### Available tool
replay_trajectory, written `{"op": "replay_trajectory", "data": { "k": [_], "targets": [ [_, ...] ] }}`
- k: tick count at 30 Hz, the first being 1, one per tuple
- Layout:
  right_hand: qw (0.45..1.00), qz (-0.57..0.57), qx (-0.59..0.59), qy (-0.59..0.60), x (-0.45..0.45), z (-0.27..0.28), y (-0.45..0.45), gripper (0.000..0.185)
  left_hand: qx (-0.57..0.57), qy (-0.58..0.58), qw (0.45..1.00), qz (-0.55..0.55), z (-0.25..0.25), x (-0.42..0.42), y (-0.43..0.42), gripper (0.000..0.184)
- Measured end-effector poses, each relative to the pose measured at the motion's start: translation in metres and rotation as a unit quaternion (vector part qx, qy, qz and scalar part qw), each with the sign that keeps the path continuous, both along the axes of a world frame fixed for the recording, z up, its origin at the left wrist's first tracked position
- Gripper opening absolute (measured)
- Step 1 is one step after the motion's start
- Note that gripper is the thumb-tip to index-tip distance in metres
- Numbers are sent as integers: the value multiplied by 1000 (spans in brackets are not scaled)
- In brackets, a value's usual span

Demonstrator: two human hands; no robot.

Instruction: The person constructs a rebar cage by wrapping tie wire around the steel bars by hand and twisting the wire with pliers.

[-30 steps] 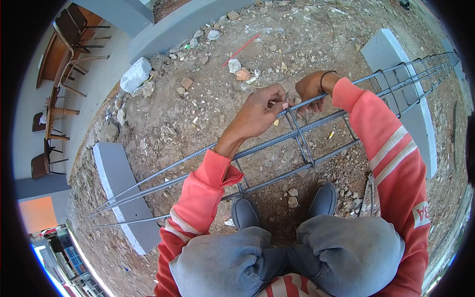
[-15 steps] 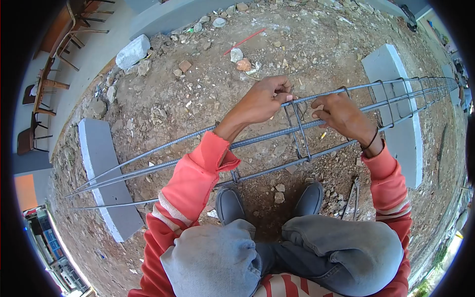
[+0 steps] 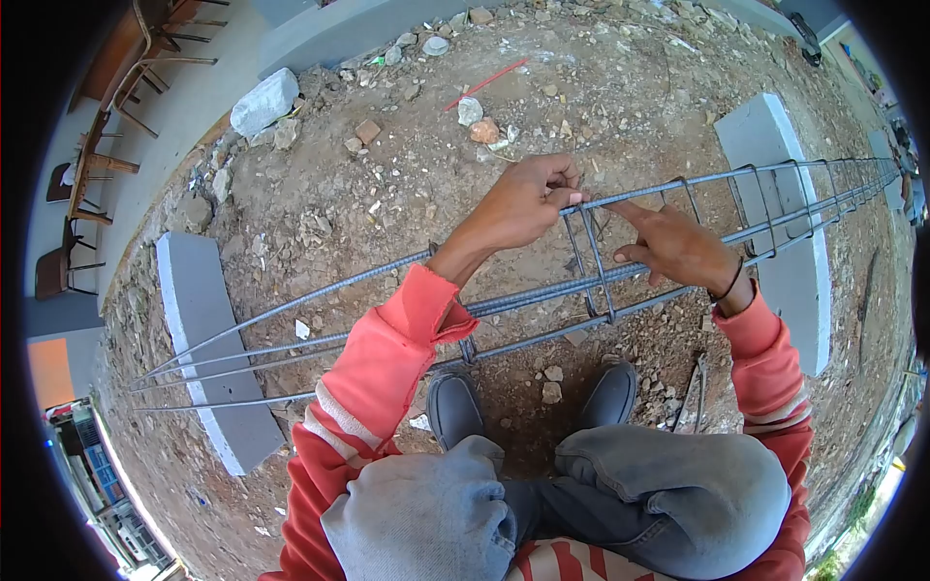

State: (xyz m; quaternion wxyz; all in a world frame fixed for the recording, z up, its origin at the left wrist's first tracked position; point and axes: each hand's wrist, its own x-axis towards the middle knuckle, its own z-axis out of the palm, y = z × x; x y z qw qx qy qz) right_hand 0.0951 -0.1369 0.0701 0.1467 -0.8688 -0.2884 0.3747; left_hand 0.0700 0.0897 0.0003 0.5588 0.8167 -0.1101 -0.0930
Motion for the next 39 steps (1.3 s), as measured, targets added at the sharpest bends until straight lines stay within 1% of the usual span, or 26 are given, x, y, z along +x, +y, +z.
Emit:
{"op": "replay_trajectory", "data": {
  "k": [2, 3, 4, 5, 7, 8, 10, 11, 13, 15, 17, 19, 20, 22, 23, 25, 26, 28, 29, 31, 32, 34, 35, 37, 38, 39],
  "targets": [
    [999, -11, -34, 9, 2, -9, 0, 56, -31, 8, 999, 1, -3, 0, -1, 11],
    [996, 30, 67, -59, 2, -27, -4, 48, -33, 9, 999, -1, -6, 0, -2, 11],
    [975, 70, 167, -128, 1, -40, -6, 41, -58, 10, 998, 9, -8, 0, -3, 13],
    [975, 70, 166, -129, -1, -44, -4, 41, -83, 11, 996, 20, -9, 0, -3, 16],
    [983, 49, 91, -152, -7, -47, 5, 22, -85, 5, 996, 25, -12, 0, -4, 15],
    [982, 53, 92, -153, -14, -45, 6, 22, -88, 0, 996, 33, -11, -1, -3, 14],
    [956, 15, 164, -241, -27, -41, 6, 22, -87, 13, 995, 41, -9, -1, -1, 13],
    [957, 22, 163, -240, -27, -41, 7, 22, -88, 28, 995, 43, -9, -1, -1, 12],
    [974, -108, 121, -156, -26, -42, 7, 18, -77, 37, 996, 36, -6, -1, 0, 11],
    [970, -134, 144, -144, -28, -40, 10, 17, -65, 46, 997, 25, -8, 1, 0, 11],
    [964, -162, 169, -130, -28, -37, 16, 16, -78, 21, 996, 28, -10, 0, 0, 12],
    [979, -133, 87, -127, -24, -32, 21, 16, -85, 31, 995, 31, -11, 0, -1, 12],
    [979, -131, 87, -128, -23, -36, 20, 16, -92, 44, 994, 32, -11, 0, -1, 12],
    [971, -99, 96, -193, -20, -49, 17, 21, -82, 32, 995, 36, -13, 1, -1, 12],
    [972, -96, 97, -192, -22, -46, 18, 21, -74, 20, 996, 38, -12, 0, -1, 12],
    [955, -45, 50, -288, -33, -36, 17, 21, -67, 12, 997, 45, -12, 0, -1, 12],
    [956, -41, 49, -287, -36, -33, 16, 21, -61, 3, 997, 48, -11, 0, 0, 12],
    [924, 9, 97, -369, -40, -27, 10, 12, -72, 24, 996, 52, -9, 0, 0, 12],
    [925, 12, 95, -368, -38, -25, 10, 12, -80, 43, 994, 52, -8, 1, 0, 12],
    [895, 8, 202, -397, -32, -20, 9, 9, -94, 52, 993, 57, -7, 1, 1, 12],
    [896, 9, 199, -396, -30, -17, 9, 9, -104, 63, 991, 58, -8, 1, 1, 12],
    [952, -13, 170, -253, -25, -7, 10, 10, -119, 72, 988, 65, -10, 1, 1, 13],
    [952, -14, 170, -254, -23, 0, 13, 10, -131, 80, 986, 71, -10, 2, 1, 14],
    [961, 80, 104, -245, -21, 15, 24, 13, -134, 79, 985, 75, -8, 1, 1, 16],
    [961, 78, 104, -244, -19, 19, 28, 13, -137, 78, 984, 79, -7, 0, 0, 18],
    [958, 105, 65, -257, -17, 23, 32, 13, -136, 78, 985, 78, -5, 0, -1, 18]
  ]
}}
